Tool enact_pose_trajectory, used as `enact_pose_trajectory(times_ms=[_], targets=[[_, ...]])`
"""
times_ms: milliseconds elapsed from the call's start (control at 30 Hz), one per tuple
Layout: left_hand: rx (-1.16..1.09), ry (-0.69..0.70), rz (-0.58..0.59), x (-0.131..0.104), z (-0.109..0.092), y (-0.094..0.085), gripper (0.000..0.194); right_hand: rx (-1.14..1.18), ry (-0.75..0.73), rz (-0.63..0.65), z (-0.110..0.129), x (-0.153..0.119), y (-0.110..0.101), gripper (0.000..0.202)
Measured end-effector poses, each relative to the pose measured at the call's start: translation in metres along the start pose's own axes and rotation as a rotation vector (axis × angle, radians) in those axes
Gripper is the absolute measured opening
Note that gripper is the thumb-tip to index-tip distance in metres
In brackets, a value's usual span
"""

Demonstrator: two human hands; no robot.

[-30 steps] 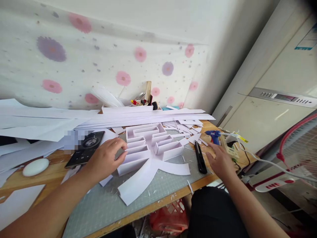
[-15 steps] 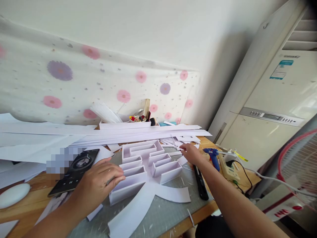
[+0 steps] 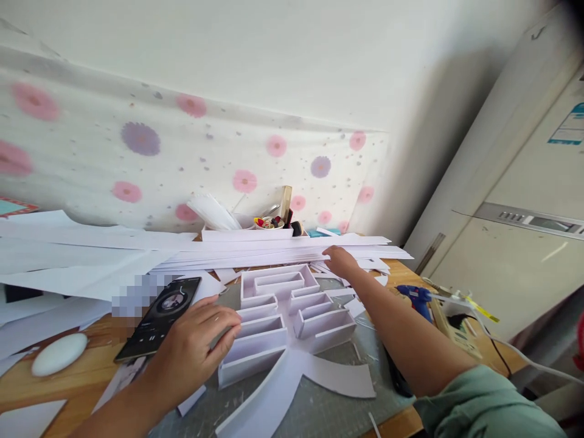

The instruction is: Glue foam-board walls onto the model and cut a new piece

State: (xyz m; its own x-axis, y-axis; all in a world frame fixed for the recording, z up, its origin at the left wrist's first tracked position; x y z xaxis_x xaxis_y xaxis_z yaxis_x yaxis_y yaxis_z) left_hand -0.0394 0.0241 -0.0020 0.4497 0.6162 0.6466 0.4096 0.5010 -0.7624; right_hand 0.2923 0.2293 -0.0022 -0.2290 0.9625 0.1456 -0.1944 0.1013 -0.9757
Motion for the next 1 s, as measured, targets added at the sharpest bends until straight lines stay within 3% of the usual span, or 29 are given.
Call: enact_pose_trajectory(times_ms=[167, 367, 533, 633, 800, 1000], targets=[[-0.011, -0.001, 0.023, 0.000, 0.004, 0.001, 0.010, 0.030, 0.044, 0.136, -0.011, 0.004, -0.010, 0.021], [-0.019, 0.028, -0.008, 0.000, 0.004, 0.001, 0.008, 0.076, 0.096, 0.365, -0.047, -0.042, -0.002, 0.020], [-0.004, 0.022, -0.010, 0.003, 0.002, 0.000, 0.011, 0.041, 0.081, 0.378, -0.047, -0.060, 0.004, 0.019], [-0.003, 0.008, 0.002, 0.005, -0.004, -0.003, 0.014, -0.017, 0.029, 0.294, -0.033, -0.047, -0.001, 0.019], [-0.054, -0.035, 0.017, 0.007, -0.012, -0.006, 0.019, -0.060, -0.150, 0.089, 0.008, 0.000, -0.005, 0.026], [-0.065, -0.075, 0.053, 0.003, -0.011, -0.003, 0.015, -0.132, -0.249, 0.081, 0.045, 0.047, 0.018, 0.033]])
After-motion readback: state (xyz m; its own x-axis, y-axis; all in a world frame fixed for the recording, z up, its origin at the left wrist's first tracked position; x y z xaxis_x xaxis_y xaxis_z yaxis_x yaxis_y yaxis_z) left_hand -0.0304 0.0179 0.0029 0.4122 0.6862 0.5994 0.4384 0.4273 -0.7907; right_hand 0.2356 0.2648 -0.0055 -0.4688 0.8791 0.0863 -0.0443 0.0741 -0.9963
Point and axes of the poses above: each hand's wrist, its own x-axis towards the middle knuckle, its own y-axis out of the palm, z = x × y, the point moved 2 cm from there along x, towards the middle knuckle, and after that the axes turned 8 degrees about x, right-handed, at the moved point
